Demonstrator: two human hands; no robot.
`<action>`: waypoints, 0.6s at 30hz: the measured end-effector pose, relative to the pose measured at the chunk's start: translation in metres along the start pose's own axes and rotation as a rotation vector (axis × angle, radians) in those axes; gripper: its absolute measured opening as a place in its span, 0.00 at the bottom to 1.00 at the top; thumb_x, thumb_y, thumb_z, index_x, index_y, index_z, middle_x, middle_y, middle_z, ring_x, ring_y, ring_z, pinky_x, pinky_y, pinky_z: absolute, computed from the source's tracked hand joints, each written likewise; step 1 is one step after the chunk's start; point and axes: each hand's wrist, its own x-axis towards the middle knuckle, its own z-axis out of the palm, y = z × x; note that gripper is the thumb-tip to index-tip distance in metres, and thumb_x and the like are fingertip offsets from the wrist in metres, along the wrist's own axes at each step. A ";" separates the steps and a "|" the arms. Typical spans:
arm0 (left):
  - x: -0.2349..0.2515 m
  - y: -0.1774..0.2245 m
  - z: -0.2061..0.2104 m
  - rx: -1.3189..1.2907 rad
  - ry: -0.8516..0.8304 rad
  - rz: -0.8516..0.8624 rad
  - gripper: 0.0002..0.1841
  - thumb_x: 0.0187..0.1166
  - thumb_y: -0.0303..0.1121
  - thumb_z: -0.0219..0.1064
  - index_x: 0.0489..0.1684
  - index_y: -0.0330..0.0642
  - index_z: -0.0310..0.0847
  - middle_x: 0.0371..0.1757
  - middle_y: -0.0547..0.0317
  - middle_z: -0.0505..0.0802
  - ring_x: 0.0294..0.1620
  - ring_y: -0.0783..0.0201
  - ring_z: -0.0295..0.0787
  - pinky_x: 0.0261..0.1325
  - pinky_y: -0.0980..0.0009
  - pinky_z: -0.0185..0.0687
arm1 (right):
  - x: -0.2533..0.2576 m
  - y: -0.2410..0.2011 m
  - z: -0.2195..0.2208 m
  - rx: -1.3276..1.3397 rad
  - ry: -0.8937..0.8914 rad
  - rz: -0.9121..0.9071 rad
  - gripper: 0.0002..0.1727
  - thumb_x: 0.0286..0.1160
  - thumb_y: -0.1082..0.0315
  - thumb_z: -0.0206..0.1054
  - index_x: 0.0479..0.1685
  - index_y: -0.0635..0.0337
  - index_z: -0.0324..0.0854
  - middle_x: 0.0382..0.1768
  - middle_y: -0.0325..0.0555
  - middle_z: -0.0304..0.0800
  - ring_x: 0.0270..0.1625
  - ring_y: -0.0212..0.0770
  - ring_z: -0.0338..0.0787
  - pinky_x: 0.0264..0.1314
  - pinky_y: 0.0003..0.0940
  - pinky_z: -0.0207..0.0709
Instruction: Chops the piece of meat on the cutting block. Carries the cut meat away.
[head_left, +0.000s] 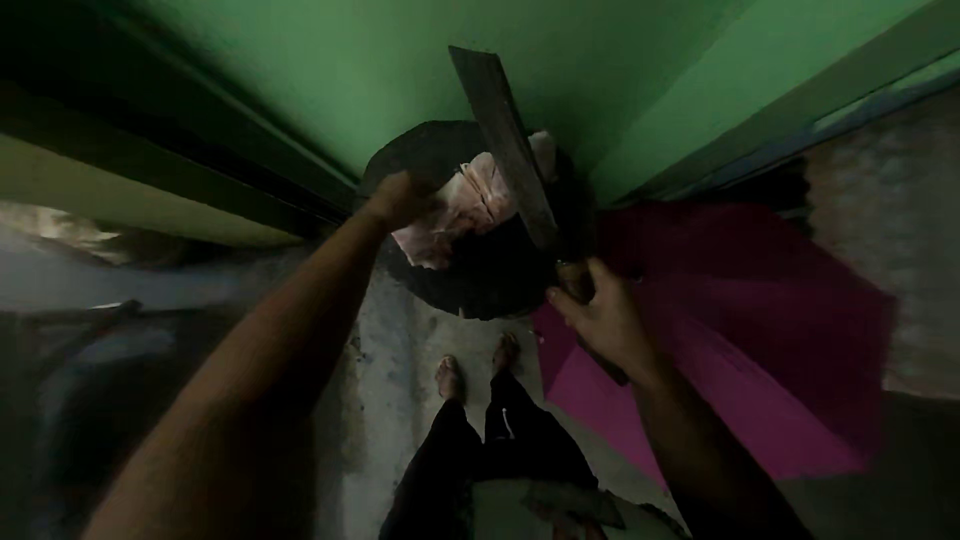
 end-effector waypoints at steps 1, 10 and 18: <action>-0.006 -0.007 0.009 0.062 0.078 -0.003 0.20 0.79 0.39 0.73 0.63 0.35 0.85 0.61 0.35 0.90 0.64 0.34 0.86 0.67 0.31 0.75 | 0.004 -0.003 0.007 -0.009 -0.016 0.009 0.23 0.76 0.60 0.74 0.61 0.66 0.77 0.35 0.48 0.87 0.29 0.36 0.88 0.36 0.34 0.87; -0.051 -0.034 0.080 0.022 0.297 -0.108 0.55 0.72 0.51 0.77 0.92 0.29 0.44 0.92 0.27 0.50 0.94 0.29 0.36 0.91 0.35 0.38 | 0.047 -0.014 0.061 -0.236 -0.076 0.162 0.28 0.81 0.56 0.70 0.71 0.65 0.71 0.42 0.62 0.89 0.41 0.55 0.92 0.49 0.54 0.86; -0.045 -0.047 0.099 -0.084 0.473 0.025 0.63 0.62 0.51 0.84 0.91 0.24 0.42 0.93 0.26 0.42 0.94 0.28 0.29 0.90 0.32 0.35 | 0.006 -0.077 0.025 -0.033 0.062 -0.093 0.21 0.79 0.60 0.72 0.63 0.61 0.76 0.29 0.45 0.87 0.22 0.36 0.86 0.27 0.34 0.86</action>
